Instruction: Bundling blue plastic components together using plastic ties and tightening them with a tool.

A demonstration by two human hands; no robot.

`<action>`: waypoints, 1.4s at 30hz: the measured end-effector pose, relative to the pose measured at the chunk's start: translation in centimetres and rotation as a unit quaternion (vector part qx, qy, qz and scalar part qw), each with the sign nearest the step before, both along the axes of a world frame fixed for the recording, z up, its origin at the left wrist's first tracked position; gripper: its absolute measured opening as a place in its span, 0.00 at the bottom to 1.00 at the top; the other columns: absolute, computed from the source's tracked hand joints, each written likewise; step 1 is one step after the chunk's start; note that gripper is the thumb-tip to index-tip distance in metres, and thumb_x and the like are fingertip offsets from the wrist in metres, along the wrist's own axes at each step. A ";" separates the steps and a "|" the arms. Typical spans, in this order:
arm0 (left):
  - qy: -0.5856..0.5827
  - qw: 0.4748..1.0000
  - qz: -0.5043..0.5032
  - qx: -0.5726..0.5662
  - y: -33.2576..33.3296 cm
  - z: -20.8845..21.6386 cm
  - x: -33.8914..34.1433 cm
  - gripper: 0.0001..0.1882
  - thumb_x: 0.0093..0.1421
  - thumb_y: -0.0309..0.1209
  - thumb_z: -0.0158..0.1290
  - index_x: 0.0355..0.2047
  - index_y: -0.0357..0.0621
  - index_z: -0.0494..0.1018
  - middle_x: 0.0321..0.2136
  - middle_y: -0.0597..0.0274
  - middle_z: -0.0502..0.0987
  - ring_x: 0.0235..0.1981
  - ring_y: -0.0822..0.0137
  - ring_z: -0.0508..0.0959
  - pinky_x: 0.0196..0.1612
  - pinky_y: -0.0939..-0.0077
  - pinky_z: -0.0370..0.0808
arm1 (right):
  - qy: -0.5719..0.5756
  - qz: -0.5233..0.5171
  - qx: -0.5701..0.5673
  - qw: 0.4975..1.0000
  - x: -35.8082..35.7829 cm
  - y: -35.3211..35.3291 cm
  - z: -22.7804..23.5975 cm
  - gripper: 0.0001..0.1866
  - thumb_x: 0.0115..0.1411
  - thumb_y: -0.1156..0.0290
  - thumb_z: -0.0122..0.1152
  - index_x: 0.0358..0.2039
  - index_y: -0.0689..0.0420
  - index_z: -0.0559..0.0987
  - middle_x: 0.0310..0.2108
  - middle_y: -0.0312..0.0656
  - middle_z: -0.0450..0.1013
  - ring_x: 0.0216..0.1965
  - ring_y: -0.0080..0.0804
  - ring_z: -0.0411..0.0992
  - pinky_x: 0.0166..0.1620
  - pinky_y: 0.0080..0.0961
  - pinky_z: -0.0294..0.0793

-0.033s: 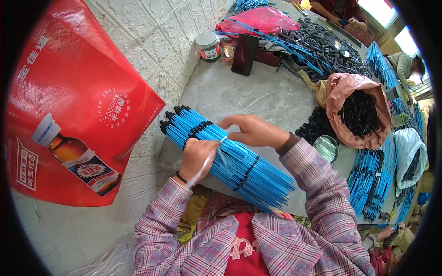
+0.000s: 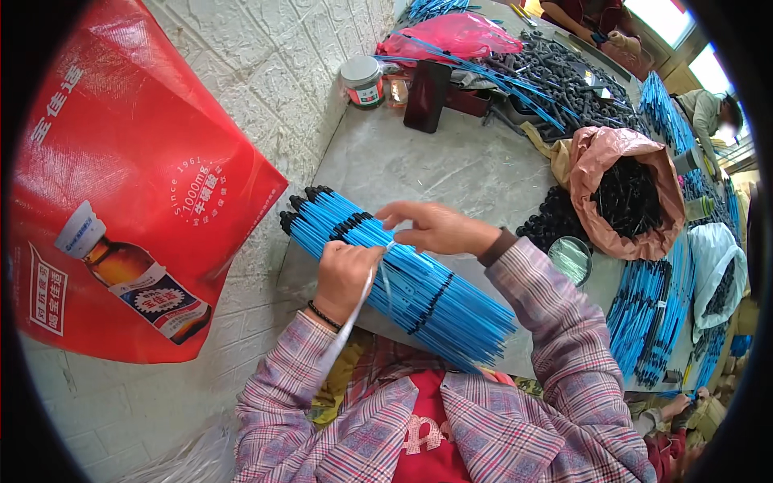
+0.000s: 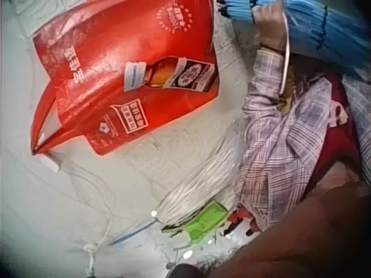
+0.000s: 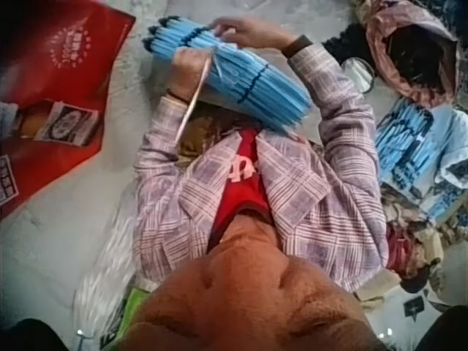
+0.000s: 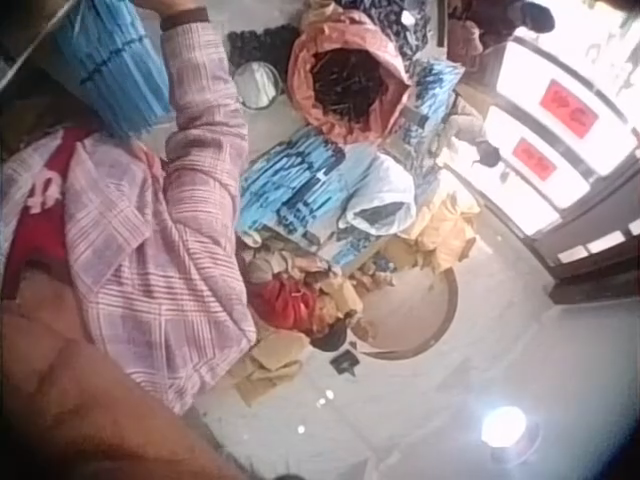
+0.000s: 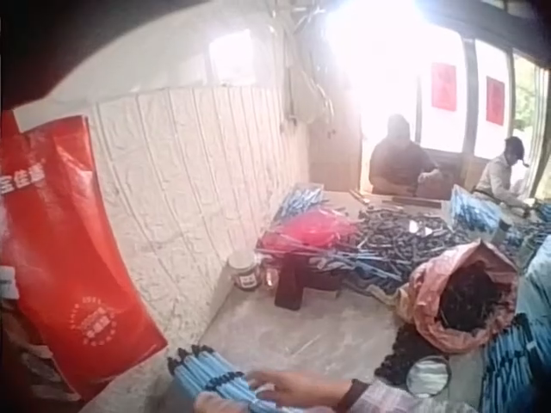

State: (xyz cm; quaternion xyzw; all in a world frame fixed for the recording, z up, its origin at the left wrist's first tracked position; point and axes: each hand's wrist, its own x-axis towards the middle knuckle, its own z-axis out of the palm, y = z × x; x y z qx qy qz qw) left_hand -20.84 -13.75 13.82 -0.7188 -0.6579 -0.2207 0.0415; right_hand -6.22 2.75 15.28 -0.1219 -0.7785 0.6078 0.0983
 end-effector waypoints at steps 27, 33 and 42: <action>-0.271 0.956 -0.029 -0.106 -0.9 0.6 -0.4 0.04 0.56 0.33 0.53 0.27 0.50 0.77 0.21 0.71 0.69 0.30 0.67 0.69 0.47 0.65 0.60 | 0.154 0.071 -0.179 0.969 0.9 1.9 -3.0 0.09 0.62 0.72 0.53 0.43 0.56 0.72 0.27 0.33 0.72 0.21 0.25 0.70 0.24 0.21 0.67; -0.032 0.994 -0.053 -0.095 -1.5 2.6 0.3 0.06 0.54 0.33 0.55 0.23 0.49 0.73 0.29 0.68 0.72 0.37 0.65 0.69 0.54 0.59 0.59 | -0.033 0.065 0.357 0.931 2.6 3.2 -3.5 0.08 0.60 0.68 0.52 0.38 0.55 0.71 0.25 0.41 0.74 0.28 0.43 0.76 0.30 0.36 0.74; 0.062 0.994 0.090 -0.022 0.2 1.1 0.9 0.06 0.58 0.35 0.54 0.27 0.50 0.75 0.35 0.66 0.73 0.41 0.63 0.69 0.55 0.60 0.60 | -0.026 0.069 0.372 0.925 2.2 -0.5 -7.9 0.05 0.57 0.69 0.49 0.33 0.54 0.69 0.25 0.46 0.75 0.27 0.48 0.76 0.29 0.42 0.74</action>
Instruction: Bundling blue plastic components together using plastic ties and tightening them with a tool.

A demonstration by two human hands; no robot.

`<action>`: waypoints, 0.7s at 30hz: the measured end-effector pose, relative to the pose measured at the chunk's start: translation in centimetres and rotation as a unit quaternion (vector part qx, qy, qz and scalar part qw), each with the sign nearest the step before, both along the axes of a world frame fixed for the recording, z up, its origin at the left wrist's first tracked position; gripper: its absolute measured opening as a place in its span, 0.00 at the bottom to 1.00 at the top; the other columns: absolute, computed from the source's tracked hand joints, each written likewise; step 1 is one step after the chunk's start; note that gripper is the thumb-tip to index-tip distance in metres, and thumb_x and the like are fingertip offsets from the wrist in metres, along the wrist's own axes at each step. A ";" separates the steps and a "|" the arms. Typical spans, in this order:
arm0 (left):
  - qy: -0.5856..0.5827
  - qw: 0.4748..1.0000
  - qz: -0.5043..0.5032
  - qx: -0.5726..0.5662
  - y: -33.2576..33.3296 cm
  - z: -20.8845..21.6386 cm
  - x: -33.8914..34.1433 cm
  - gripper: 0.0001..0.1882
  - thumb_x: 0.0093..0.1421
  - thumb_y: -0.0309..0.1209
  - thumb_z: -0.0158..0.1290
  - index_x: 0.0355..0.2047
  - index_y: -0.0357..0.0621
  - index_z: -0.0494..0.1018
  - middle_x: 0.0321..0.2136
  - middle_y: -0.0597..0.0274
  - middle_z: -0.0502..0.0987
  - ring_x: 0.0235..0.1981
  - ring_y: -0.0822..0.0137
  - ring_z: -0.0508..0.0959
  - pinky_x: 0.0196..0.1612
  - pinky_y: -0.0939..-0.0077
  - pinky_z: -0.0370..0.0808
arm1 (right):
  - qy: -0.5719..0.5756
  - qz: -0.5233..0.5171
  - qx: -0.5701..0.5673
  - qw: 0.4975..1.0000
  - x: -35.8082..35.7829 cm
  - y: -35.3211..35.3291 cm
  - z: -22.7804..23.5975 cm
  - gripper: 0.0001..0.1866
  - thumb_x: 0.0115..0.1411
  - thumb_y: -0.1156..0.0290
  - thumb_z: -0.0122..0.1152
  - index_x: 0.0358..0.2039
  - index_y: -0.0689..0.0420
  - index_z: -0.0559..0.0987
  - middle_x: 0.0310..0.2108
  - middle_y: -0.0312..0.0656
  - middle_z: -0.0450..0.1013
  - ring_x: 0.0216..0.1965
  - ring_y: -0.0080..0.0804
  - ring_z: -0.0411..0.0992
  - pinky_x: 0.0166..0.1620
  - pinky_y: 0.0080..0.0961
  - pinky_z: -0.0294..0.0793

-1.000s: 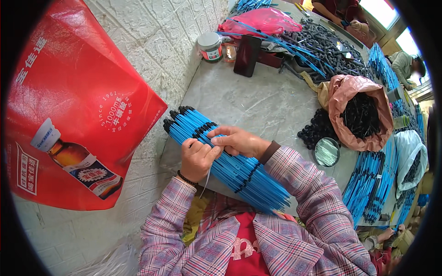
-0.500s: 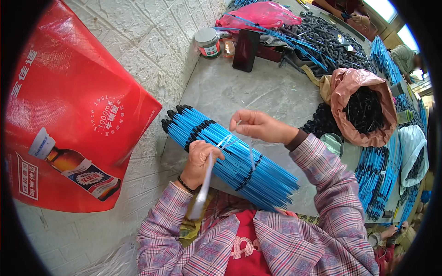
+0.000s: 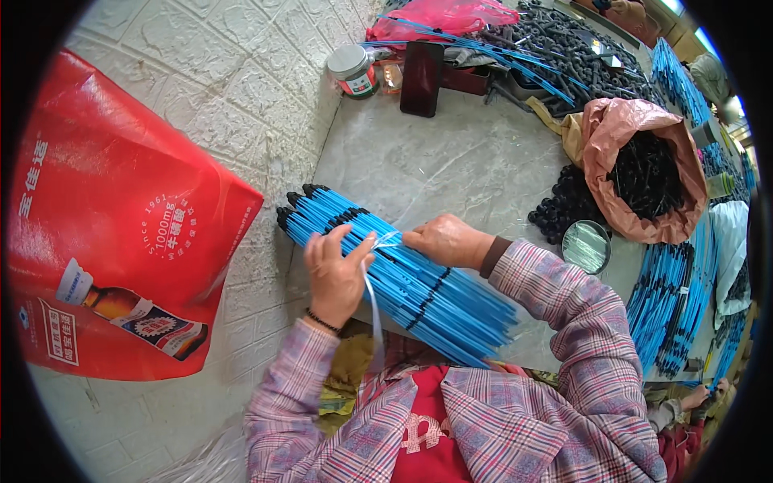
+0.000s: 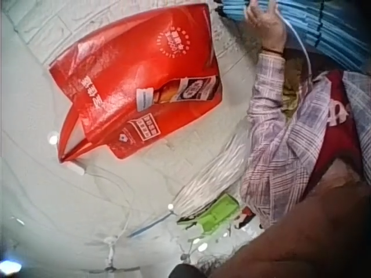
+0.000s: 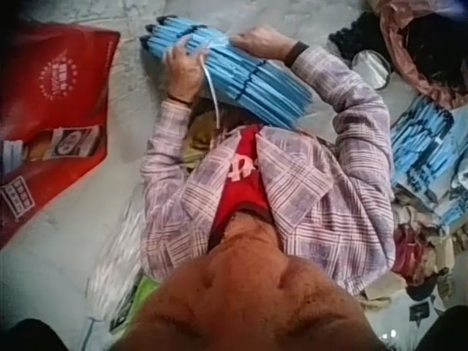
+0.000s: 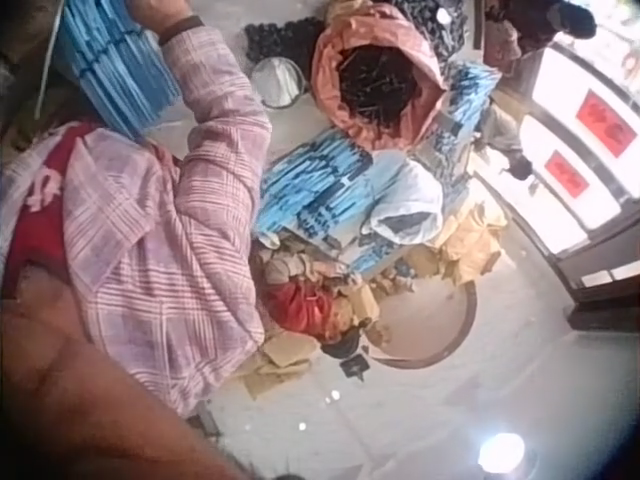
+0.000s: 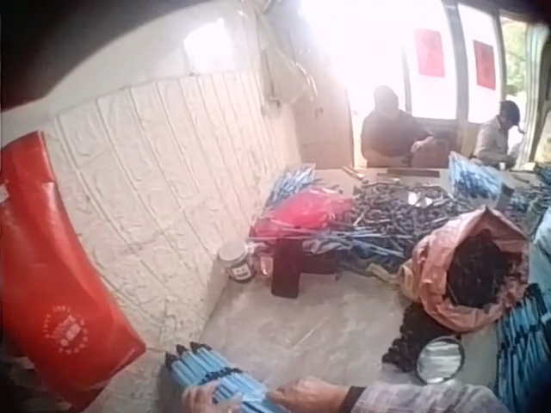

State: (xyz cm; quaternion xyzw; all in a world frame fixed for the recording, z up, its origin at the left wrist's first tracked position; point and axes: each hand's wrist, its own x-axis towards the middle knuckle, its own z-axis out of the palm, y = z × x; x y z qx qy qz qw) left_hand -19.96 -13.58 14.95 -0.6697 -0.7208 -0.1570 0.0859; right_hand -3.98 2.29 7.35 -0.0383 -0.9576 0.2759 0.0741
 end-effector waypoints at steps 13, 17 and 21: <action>-0.518 0.849 -0.091 -0.053 -1.2 -1.1 -0.9 0.19 0.70 0.38 0.37 0.25 0.44 0.68 0.27 0.62 0.75 0.39 0.63 0.72 0.49 0.67 0.67 | -0.065 -0.089 -0.097 0.989 -0.9 4.2 4.2 0.04 0.55 0.69 0.51 0.30 0.55 0.72 0.22 0.48 0.74 0.29 0.47 0.76 0.29 0.41 0.72; -0.552 0.829 -0.081 -0.022 -1.7 -1.4 -0.7 0.19 0.70 0.38 0.37 0.24 0.43 0.67 0.27 0.61 0.75 0.39 0.64 0.73 0.48 0.70 0.67 | 0.055 -0.082 -0.439 0.893 -1.2 3.5 2.8 0.08 0.61 0.69 0.47 0.26 0.54 0.71 0.21 0.43 0.74 0.27 0.39 0.75 0.31 0.39 0.72; -0.672 0.735 -0.089 -0.022 -1.1 -1.2 -0.1 0.19 0.70 0.39 0.38 0.24 0.43 0.66 0.27 0.60 0.75 0.39 0.64 0.72 0.47 0.71 0.67 | 0.139 -0.093 -0.736 0.656 -2.6 0.5 6.3 0.13 0.65 0.68 0.45 0.22 0.54 0.69 0.20 0.38 0.71 0.24 0.30 0.72 0.28 0.33 0.70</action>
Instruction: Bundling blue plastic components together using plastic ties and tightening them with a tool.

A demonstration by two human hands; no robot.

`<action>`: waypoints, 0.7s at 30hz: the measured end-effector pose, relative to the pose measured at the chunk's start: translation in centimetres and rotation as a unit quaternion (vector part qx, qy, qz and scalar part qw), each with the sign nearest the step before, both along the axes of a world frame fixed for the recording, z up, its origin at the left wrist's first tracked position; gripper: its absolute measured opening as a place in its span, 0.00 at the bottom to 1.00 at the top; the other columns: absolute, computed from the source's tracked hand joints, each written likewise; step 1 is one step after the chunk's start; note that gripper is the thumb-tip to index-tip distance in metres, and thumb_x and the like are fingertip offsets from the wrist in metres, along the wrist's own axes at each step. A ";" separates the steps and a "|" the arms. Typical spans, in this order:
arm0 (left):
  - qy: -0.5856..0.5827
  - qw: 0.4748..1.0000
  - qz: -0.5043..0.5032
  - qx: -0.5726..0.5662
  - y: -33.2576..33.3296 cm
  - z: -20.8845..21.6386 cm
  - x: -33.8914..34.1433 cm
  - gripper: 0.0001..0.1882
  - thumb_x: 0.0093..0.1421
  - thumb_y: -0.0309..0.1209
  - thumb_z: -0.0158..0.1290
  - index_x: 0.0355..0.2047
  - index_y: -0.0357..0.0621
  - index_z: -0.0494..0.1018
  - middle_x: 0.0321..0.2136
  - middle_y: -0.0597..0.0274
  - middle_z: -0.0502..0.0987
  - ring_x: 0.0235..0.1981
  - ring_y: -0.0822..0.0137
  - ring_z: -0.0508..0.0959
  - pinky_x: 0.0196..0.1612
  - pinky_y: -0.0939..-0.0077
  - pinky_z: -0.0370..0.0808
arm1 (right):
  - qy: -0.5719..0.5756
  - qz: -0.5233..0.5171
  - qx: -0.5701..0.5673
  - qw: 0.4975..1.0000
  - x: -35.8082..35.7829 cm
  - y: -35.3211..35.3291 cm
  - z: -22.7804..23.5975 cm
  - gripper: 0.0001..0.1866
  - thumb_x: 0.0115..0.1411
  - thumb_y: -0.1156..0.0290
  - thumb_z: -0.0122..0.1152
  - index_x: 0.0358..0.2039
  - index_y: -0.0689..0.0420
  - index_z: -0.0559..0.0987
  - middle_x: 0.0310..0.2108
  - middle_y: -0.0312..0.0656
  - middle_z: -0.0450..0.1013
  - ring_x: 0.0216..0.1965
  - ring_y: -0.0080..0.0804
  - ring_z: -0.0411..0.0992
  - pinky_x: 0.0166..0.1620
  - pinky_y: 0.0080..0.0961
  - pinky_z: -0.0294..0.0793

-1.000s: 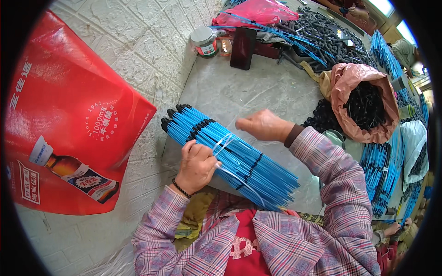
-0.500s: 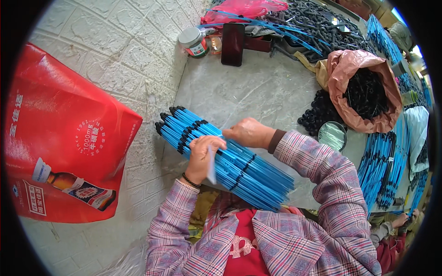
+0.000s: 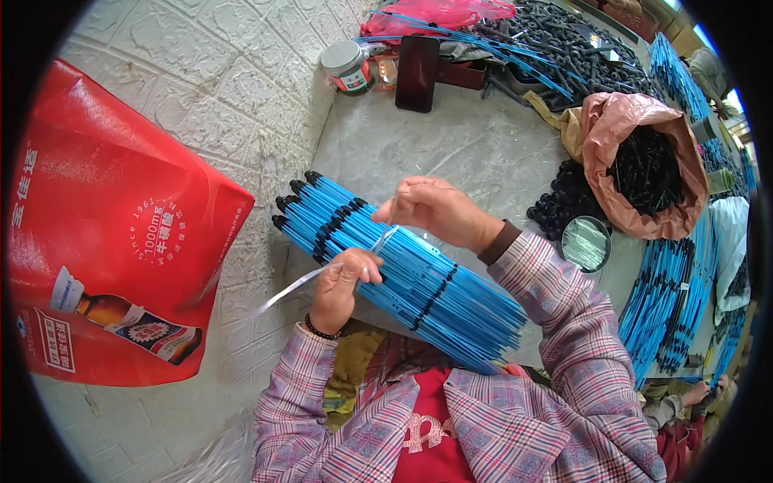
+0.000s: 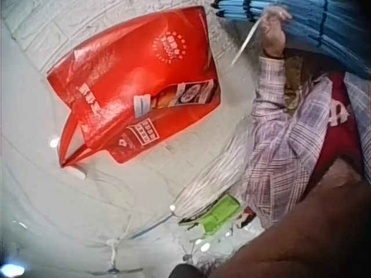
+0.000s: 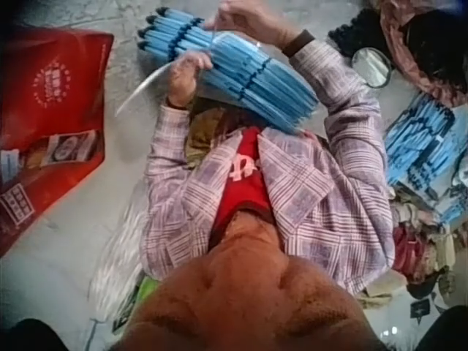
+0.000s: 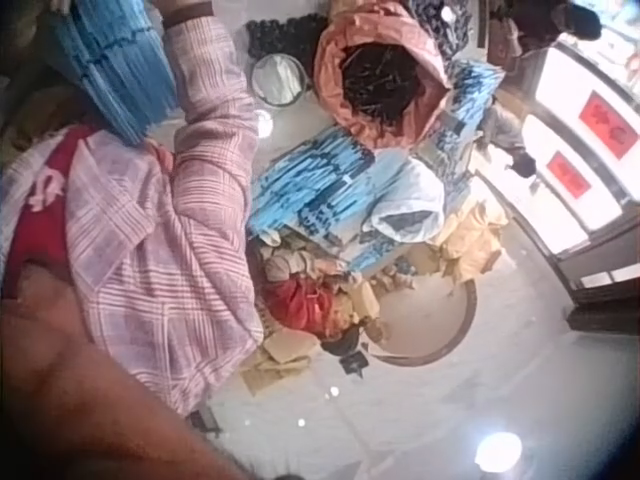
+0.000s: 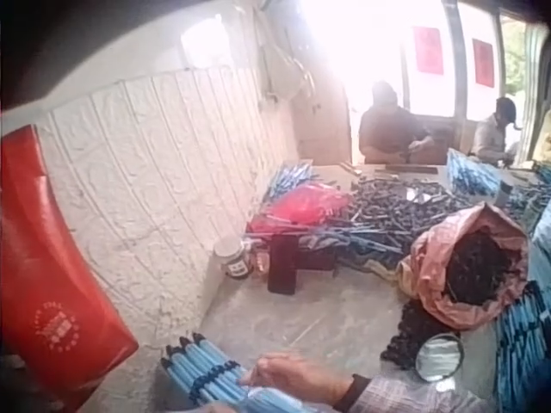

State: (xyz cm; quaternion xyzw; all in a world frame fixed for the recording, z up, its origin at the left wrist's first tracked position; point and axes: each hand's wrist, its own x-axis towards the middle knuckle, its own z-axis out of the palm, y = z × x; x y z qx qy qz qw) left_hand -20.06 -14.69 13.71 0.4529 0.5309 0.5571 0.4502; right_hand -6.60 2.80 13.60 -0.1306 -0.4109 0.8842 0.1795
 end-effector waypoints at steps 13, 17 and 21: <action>-0.006 1.000 -0.007 -0.011 -0.6 0.9 0.3 0.23 0.70 0.43 0.37 0.19 0.44 0.61 0.19 0.65 0.61 0.29 0.67 0.67 0.35 0.75 0.64 | -0.144 0.002 0.108 0.984 -2.9 1.5 -0.9 0.16 0.63 0.65 0.49 0.18 0.53 0.65 0.12 0.29 0.59 0.12 0.17 0.58 0.17 0.17 0.59; -0.030 0.999 -0.006 -0.014 -2.2 1.2 -0.3 0.21 0.70 0.41 0.38 0.19 0.46 0.58 0.18 0.67 0.60 0.28 0.67 0.64 0.36 0.74 0.61 | -0.168 -0.013 0.123 0.978 -2.4 1.5 -2.1 0.16 0.63 0.65 0.49 0.18 0.53 0.65 0.13 0.29 0.60 0.12 0.17 0.59 0.17 0.17 0.59; -0.019 0.999 0.000 -0.036 -3.9 1.8 -0.7 0.22 0.69 0.42 0.39 0.19 0.46 0.57 0.18 0.67 0.60 0.28 0.67 0.64 0.36 0.74 0.61 | -0.156 0.001 0.112 0.981 -2.3 1.1 -2.9 0.16 0.63 0.65 0.49 0.18 0.54 0.66 0.13 0.30 0.61 0.13 0.18 0.60 0.17 0.17 0.59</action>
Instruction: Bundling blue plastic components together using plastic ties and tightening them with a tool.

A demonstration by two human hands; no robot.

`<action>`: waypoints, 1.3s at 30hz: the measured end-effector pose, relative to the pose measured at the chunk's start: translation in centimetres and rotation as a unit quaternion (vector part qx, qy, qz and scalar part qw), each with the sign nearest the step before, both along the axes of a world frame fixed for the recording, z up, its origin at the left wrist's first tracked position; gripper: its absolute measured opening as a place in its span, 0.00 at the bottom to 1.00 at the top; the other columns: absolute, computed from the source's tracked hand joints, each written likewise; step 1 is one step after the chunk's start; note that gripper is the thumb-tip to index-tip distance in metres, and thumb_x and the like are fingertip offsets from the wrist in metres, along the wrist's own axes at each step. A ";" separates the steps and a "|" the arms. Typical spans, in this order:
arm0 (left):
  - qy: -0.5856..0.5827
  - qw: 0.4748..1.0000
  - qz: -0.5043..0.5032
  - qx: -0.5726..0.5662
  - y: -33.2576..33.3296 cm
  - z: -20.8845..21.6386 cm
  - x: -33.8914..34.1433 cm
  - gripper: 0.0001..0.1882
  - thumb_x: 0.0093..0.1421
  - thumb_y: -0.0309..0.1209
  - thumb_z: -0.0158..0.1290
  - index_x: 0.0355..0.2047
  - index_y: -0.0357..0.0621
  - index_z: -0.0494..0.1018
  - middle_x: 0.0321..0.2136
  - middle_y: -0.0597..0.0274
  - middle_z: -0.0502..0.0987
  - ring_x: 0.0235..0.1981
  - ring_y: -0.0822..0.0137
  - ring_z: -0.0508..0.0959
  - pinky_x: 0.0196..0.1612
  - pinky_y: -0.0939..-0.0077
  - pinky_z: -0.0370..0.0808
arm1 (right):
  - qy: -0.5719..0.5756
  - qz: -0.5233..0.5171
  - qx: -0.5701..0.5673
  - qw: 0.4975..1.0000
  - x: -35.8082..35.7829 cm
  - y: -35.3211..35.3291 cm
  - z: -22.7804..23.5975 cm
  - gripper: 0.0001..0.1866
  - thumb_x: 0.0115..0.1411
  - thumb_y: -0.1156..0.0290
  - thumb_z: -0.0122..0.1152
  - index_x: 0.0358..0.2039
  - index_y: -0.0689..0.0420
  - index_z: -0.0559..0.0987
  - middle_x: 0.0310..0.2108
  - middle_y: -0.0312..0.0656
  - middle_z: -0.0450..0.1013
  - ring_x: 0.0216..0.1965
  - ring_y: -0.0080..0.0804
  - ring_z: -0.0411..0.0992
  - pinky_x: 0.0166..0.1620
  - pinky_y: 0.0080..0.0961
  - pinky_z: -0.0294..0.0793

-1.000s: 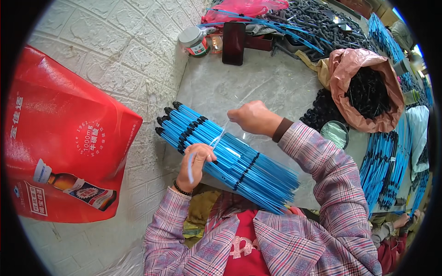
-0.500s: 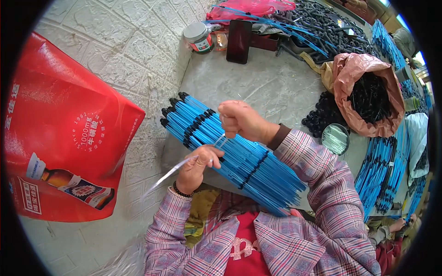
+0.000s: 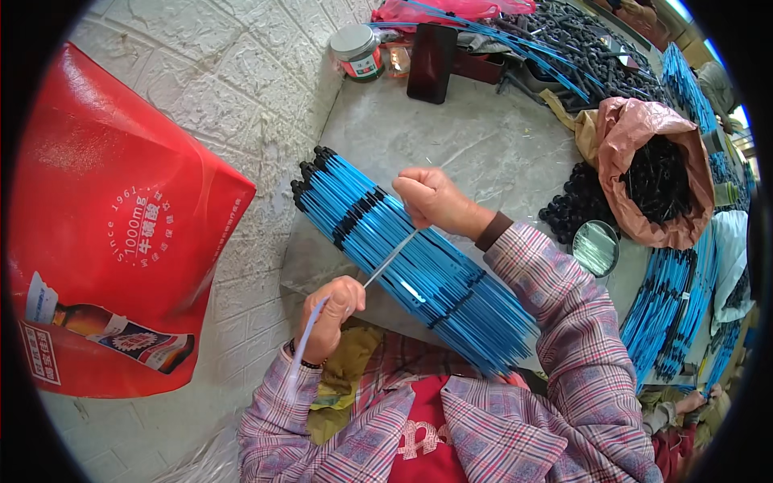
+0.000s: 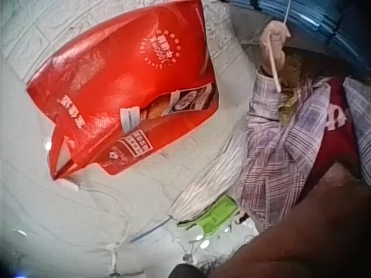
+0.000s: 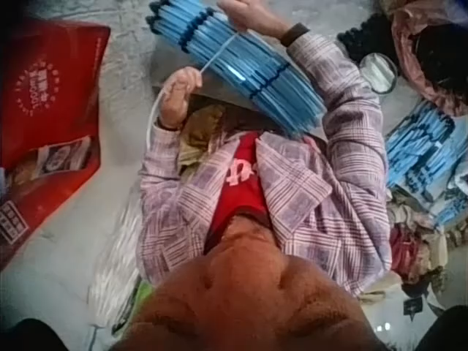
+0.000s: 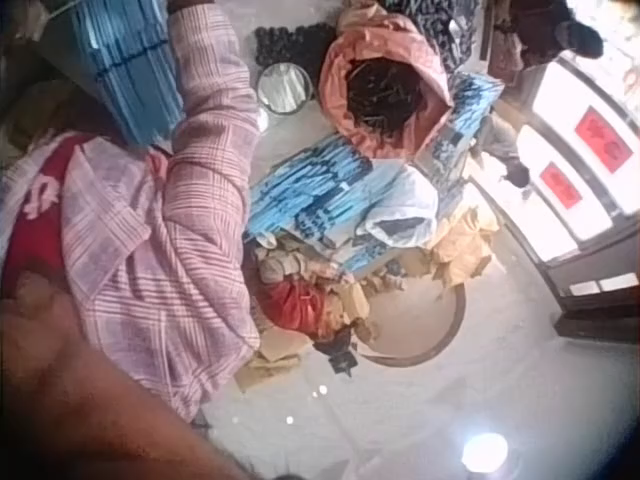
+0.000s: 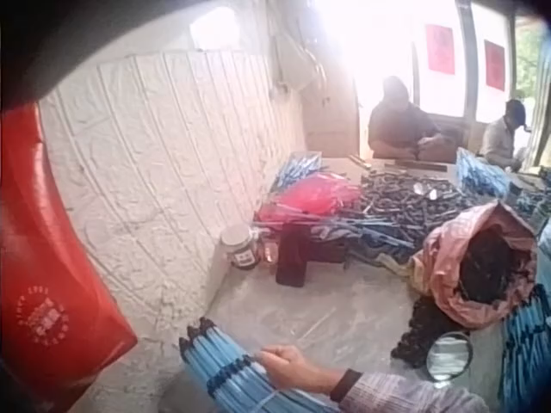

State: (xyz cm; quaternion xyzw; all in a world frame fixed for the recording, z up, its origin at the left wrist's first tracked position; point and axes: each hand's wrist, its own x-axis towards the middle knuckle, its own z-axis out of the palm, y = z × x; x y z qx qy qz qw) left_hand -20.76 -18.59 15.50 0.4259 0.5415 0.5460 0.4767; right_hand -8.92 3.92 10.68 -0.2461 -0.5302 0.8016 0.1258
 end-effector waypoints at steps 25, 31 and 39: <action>-0.186 0.977 0.105 0.001 -1.5 -2.7 -2.2 0.21 0.70 0.41 0.39 0.19 0.48 0.56 0.15 0.69 0.57 0.24 0.69 0.62 0.36 0.75 0.61 | -0.020 0.029 0.073 0.997 0.5 -2.2 0.0 0.17 0.64 0.64 0.49 0.19 0.56 0.66 0.13 0.33 0.62 0.17 0.19 0.65 0.20 0.21 0.64; -0.180 0.976 0.120 0.010 6.6 1.0 -3.7 0.20 0.69 0.39 0.40 0.19 0.47 0.59 0.15 0.70 0.58 0.22 0.70 0.61 0.35 0.74 0.62 | -0.009 0.124 0.431 0.894 1.0 -5.0 1.8 0.17 0.63 0.64 0.50 0.21 0.62 0.67 0.15 0.43 0.61 0.21 0.26 0.67 0.26 0.31 0.66; 0.170 0.980 0.037 0.092 9.7 2.7 -1.3 0.14 0.64 0.31 0.48 0.49 0.42 0.65 0.41 0.57 0.72 0.39 0.70 0.71 0.43 0.77 0.67 | -0.011 0.053 0.302 0.952 1.3 -3.8 0.6 0.17 0.62 0.62 0.49 0.24 0.63 0.73 0.18 0.46 0.68 0.23 0.31 0.68 0.30 0.32 0.69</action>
